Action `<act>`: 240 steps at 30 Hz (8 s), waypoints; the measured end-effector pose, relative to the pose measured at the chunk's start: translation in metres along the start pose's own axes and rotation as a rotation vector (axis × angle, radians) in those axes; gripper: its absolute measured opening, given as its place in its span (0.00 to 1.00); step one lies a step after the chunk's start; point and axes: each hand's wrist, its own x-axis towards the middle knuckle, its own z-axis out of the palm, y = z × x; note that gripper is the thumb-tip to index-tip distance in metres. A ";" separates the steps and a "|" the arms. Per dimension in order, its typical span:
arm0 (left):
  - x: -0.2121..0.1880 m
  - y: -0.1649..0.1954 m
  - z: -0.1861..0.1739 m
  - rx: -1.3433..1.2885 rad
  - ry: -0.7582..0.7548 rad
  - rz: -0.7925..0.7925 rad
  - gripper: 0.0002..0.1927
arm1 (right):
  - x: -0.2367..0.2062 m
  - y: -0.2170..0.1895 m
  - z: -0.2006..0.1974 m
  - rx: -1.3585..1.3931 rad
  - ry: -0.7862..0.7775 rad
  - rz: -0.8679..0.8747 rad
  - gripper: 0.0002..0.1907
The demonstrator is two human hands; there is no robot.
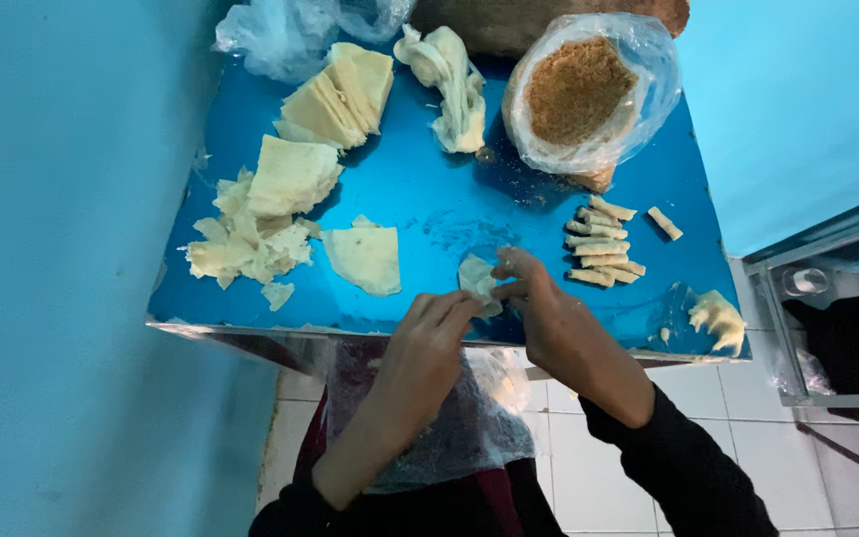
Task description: The person takes flattened pieces of dough from a blue metal table, pinches and rolls each piece between the fingers into a short cylinder, and places the finished dough sticks in a pile on the table. They repeat this shaping cycle continuously, occasionally reaching into a plastic-covered bowl of crumbly material.
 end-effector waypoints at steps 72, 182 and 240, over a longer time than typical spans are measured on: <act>0.027 -0.025 -0.045 0.863 0.141 -0.093 0.29 | 0.017 0.019 0.025 -0.401 0.131 -0.162 0.39; -0.010 -0.029 -0.021 0.178 -0.056 0.240 0.15 | 0.021 0.031 -0.017 0.426 -0.092 0.298 0.29; -0.013 -0.034 -0.018 0.128 -0.047 0.270 0.15 | 0.162 0.084 -0.094 -0.323 0.273 -0.062 0.14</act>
